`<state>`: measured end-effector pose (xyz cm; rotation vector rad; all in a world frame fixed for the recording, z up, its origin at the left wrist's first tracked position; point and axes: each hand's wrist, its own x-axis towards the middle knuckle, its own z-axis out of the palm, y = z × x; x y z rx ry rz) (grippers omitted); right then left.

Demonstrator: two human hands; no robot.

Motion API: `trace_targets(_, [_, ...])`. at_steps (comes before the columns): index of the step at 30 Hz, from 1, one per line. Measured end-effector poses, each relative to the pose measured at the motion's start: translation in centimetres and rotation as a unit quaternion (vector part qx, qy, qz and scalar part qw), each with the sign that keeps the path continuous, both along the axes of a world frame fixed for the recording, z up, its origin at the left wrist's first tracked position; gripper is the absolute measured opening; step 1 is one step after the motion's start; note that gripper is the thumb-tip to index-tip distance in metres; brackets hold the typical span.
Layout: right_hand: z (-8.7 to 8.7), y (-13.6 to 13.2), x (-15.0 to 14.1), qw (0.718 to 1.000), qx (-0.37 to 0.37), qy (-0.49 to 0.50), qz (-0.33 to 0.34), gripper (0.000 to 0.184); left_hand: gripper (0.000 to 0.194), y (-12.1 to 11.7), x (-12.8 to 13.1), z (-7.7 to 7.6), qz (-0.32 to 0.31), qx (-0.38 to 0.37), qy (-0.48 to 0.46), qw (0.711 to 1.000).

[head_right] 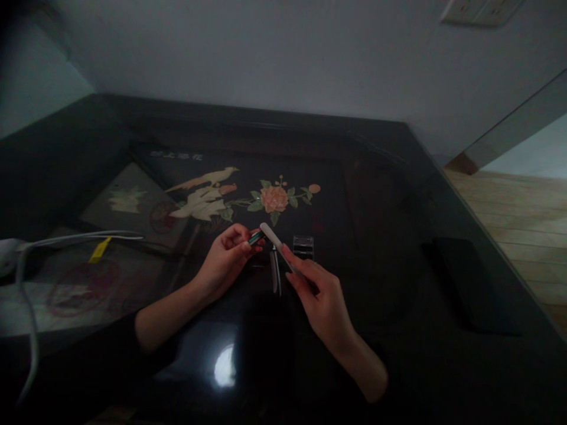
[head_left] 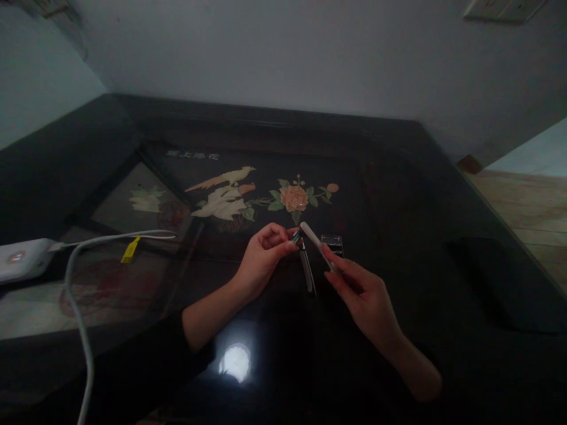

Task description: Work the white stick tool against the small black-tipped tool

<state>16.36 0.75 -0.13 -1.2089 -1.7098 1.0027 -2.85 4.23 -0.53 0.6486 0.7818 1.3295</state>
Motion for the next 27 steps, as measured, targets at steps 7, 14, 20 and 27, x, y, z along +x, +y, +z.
trace_targets(7, [0.38, -0.52, -0.23, 0.998, -0.005, 0.016, 0.057, 0.042, 0.033, 0.08, -0.02, 0.13, -0.002, 0.012, 0.006, 1.000])
trace_targets(14, [0.36, -0.07, -0.15, 1.000, -0.020, 0.018, 0.012, 0.039, 0.032, -0.02, 0.03, 0.18, -0.007, 0.006, -0.002, 1.000])
trace_targets(20, [0.10, -0.02, -0.11, 1.000, -0.005, -0.005, 0.005, 0.039, 0.033, -0.01, 0.04, 0.17, -0.005, -0.001, -0.006, 1.000])
trace_targets(27, [0.84, -0.46, -0.28, 0.998, -0.033, 0.021, 0.055, 0.038, 0.031, 0.05, -0.01, 0.28, -0.006, 0.008, 0.005, 1.000])
